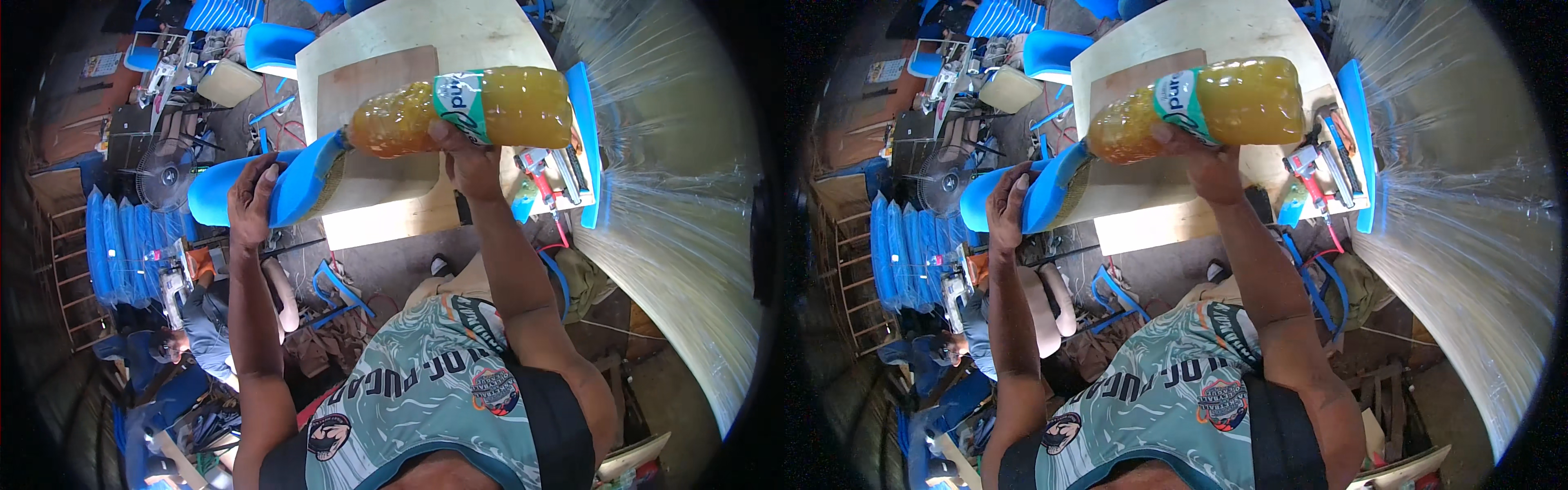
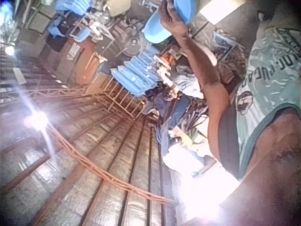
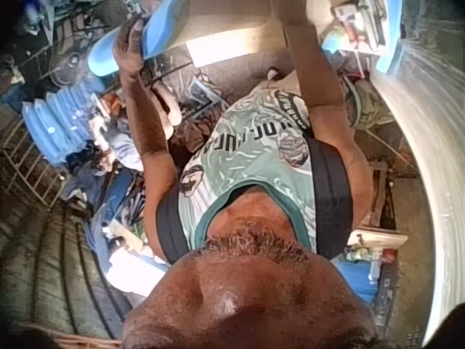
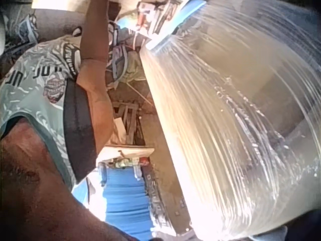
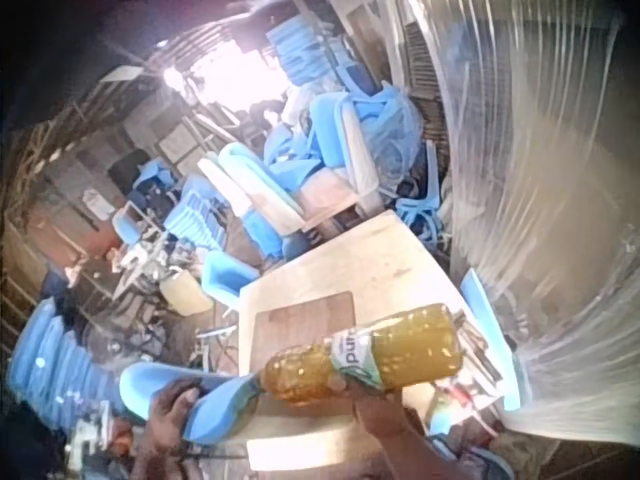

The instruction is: The recorder is applying blue foam padding to a wooden chair frame and securing it with adhesive from a bottle.

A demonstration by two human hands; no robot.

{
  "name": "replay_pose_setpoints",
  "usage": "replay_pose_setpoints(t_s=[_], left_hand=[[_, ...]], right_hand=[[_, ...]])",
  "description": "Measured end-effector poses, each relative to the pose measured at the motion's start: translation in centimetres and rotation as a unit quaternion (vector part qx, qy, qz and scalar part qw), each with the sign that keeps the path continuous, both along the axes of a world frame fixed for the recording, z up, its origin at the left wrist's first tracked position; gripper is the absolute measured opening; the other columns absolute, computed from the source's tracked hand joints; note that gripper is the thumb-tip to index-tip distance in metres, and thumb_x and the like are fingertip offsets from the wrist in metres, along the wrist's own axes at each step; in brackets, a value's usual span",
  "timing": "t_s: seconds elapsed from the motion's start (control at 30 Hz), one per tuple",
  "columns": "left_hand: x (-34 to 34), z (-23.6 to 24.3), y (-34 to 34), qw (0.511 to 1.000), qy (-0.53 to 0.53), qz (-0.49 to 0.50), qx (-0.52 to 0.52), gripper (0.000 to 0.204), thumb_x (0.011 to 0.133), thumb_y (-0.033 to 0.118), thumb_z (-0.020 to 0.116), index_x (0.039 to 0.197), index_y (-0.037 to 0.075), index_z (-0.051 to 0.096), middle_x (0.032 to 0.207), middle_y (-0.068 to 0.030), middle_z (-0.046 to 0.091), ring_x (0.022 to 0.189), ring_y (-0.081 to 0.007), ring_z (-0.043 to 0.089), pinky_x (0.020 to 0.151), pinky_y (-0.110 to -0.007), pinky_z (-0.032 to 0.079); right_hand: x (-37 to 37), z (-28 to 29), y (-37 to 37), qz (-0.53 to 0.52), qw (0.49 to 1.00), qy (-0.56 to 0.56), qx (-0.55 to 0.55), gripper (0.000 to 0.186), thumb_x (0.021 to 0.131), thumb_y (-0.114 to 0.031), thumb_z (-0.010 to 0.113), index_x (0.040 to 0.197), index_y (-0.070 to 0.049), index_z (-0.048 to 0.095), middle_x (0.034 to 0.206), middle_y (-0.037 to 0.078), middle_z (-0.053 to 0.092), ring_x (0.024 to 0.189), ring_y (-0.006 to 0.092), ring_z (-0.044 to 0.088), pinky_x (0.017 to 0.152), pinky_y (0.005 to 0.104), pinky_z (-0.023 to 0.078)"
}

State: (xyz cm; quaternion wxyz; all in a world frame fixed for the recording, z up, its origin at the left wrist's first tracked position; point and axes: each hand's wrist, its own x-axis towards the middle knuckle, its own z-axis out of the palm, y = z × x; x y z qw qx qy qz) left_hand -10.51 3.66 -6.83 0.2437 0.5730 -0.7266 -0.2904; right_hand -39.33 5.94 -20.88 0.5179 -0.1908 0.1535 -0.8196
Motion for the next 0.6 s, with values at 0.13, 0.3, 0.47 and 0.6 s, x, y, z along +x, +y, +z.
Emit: replay_pose_setpoints(t_s=[0.13,0.3,0.47,0.6], left_hand=[[-0.2,0.3,0.0,1.000,-0.006,-0.001,-0.002,0.042,0.097,0.030,0.056,0.122,-0.004,0.058,0.104,-0.0130,0.067,0.097,-0.0177,0.061,0.091,-0.031,0.045],[-0.3,0.3,-0.1,1.000,0.012,0.008,0.014,0.042,0.097,0.030,0.057,0.121,-0.004,0.058,0.104,-0.0119,0.067,0.097,-0.0168,0.060,0.091,-0.030,0.045],[0.1,0.2,-0.1,1.000,-0.018,0.003,0.005,0.043,0.097,0.031,0.055,0.122,-0.003,0.058,0.104,-0.0116,0.067,0.098,-0.0167,0.060,0.092,-0.031,0.044],[0.0,0.0,-0.5,1.000,0.001,-0.011,0.009,0.040,0.098,0.028,0.053,0.123,-0.003,0.058,0.104,-0.0117,0.067,0.098,-0.0170,0.060,0.093,-0.031,0.044]], right_hand=[[-0.8,-1.8,-1.1,-0.013,0.989,0.096,0.109,0.030,0.082,-0.001,0.073,0.110,-0.005,0.062,0.100,0.003,0.067,0.090,0.0145,0.065,0.079,0.0286,0.055],[-1.1,-4.8,-1.5,-0.027,0.984,0.104,0.143,0.024,0.086,-0.004,0.071,0.108,-0.005,0.062,0.097,0.003,0.067,0.086,0.0150,0.066,0.071,0.0297,0.057],[0.5,-3.6,-1.6,-0.066,0.993,0.020,0.095,0.024,0.086,-0.005,0.071,0.108,-0.005,0.062,0.094,0.002,0.066,0.078,0.0136,0.067,0.058,0.0296,0.060],[-1.5,-8.6,-2.5,0.020,0.983,0.061,0.172,0.038,0.081,-0.008,0.076,0.114,-0.003,0.058,0.105,0.006,0.063,0.089,0.0167,0.066,0.066,0.0324,0.063]])
